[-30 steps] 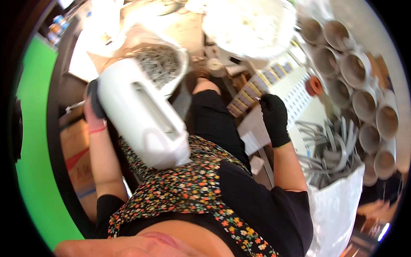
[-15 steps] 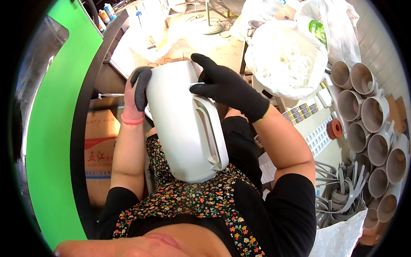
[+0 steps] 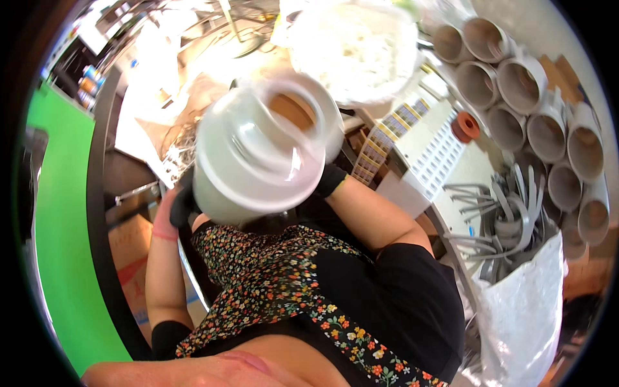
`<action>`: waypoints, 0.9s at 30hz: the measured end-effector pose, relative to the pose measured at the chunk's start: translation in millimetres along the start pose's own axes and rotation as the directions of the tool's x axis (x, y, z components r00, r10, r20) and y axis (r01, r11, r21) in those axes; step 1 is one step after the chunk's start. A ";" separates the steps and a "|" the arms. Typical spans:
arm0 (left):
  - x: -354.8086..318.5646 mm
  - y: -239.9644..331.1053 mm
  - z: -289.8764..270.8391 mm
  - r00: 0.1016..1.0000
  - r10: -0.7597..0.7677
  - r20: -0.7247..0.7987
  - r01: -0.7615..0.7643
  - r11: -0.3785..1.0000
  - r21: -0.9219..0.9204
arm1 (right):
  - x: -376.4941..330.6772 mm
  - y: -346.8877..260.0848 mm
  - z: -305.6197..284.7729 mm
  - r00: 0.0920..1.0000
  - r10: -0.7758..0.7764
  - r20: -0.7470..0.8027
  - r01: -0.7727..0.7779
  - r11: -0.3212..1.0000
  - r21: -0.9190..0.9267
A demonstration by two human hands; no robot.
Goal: The person applies adhesive labels to white plastic jugs in a repetitive assembly line process. They pick up a jug, tear a label from a roll, and smooth it onto the container's surface before placing it aside. The task involves handling multiple jugs and a continuous roll of labels.
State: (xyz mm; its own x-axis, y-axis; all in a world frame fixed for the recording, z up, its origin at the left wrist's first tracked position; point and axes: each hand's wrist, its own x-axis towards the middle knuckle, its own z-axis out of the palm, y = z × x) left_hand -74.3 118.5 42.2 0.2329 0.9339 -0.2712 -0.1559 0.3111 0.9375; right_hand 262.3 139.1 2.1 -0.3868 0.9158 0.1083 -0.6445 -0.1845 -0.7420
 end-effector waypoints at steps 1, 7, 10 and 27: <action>-12.5 -1.4 8.5 0.995 -0.060 0.081 0.031 0.947 0.319 | 1.3 9.2 -3.2 1.000 -0.020 0.023 0.023 0.985 -0.170; 39.8 67.8 64.5 0.760 0.646 0.069 -0.650 0.758 0.061 | -16.0 -0.2 46.0 0.920 0.340 -0.194 -0.380 0.895 -0.235; 65.2 76.7 78.8 0.908 0.414 0.060 -0.405 0.835 0.374 | -19.0 -5.5 33.7 0.806 0.579 -0.119 -0.569 0.815 0.112; 133.5 16.6 82.0 0.908 0.371 -0.195 -0.251 0.853 0.458 | -73.8 -177.2 -384.9 0.662 -0.716 -0.221 -0.505 -0.208 -0.838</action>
State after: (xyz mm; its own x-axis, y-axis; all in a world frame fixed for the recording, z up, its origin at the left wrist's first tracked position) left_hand 32.9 233.9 39.4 -0.0340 0.9977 0.0593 0.2478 -0.0491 0.9676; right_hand 658.9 241.5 -129.1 0.3507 0.8175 0.4567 0.8821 -0.1246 -0.4543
